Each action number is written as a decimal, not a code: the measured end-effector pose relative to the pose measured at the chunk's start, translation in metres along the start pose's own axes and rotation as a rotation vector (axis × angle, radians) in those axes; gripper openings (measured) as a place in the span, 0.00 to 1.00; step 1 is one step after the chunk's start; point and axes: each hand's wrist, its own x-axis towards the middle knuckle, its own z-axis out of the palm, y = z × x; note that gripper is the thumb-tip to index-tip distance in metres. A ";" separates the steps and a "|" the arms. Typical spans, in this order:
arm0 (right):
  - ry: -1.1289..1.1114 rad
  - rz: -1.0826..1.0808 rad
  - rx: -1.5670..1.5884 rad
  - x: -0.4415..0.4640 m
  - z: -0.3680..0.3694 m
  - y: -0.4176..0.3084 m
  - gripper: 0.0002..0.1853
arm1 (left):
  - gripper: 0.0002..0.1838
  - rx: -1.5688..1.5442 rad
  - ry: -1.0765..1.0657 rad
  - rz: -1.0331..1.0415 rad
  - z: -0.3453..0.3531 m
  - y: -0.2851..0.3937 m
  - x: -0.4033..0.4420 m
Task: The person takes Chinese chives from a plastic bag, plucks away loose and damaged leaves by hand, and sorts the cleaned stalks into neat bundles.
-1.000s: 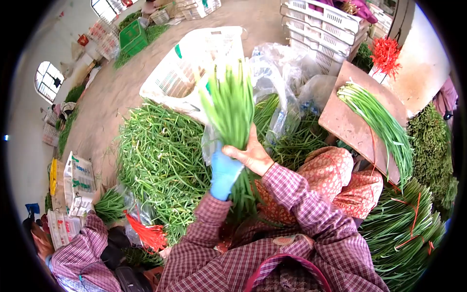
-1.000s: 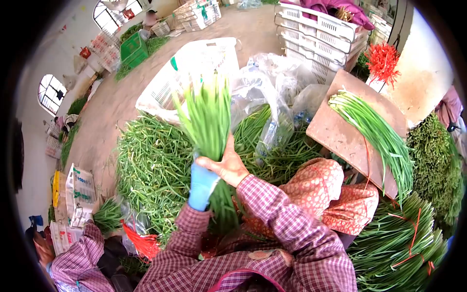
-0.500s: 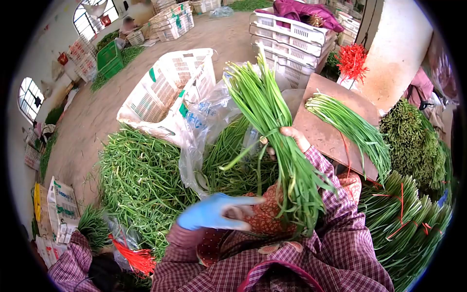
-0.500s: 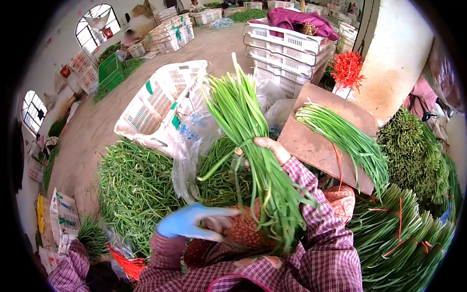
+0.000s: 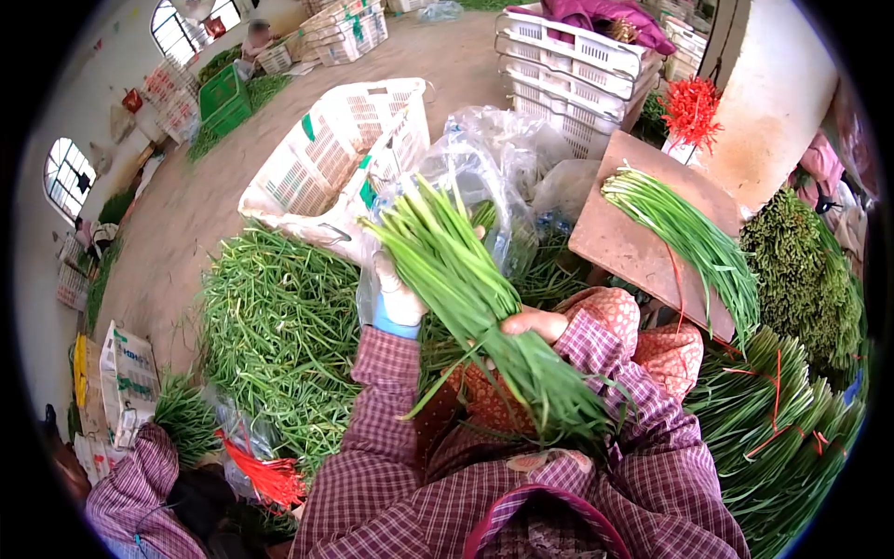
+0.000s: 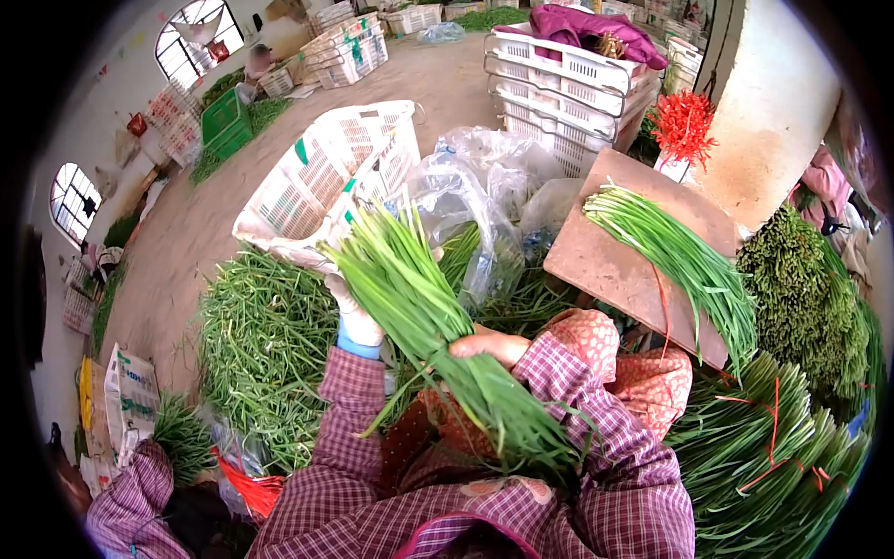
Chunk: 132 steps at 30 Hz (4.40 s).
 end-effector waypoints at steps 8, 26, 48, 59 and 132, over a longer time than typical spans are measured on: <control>0.245 0.000 -0.730 -0.034 0.019 -0.013 0.65 | 0.45 -0.006 0.236 0.165 -0.010 -0.032 -0.033; 0.621 -0.370 -0.828 0.020 0.056 -0.109 0.33 | 0.31 0.470 0.257 0.029 0.075 -0.017 -0.011; 0.689 -0.446 -0.471 0.010 0.050 -0.103 0.20 | 0.19 0.082 0.389 -0.056 0.075 -0.009 -0.009; 0.784 -0.581 -0.649 -0.006 0.055 -0.130 0.24 | 0.15 0.264 0.158 0.099 0.058 0.020 -0.008; 0.985 -0.800 -1.667 0.043 0.110 -0.063 0.13 | 0.13 0.822 0.270 0.329 0.078 0.139 0.089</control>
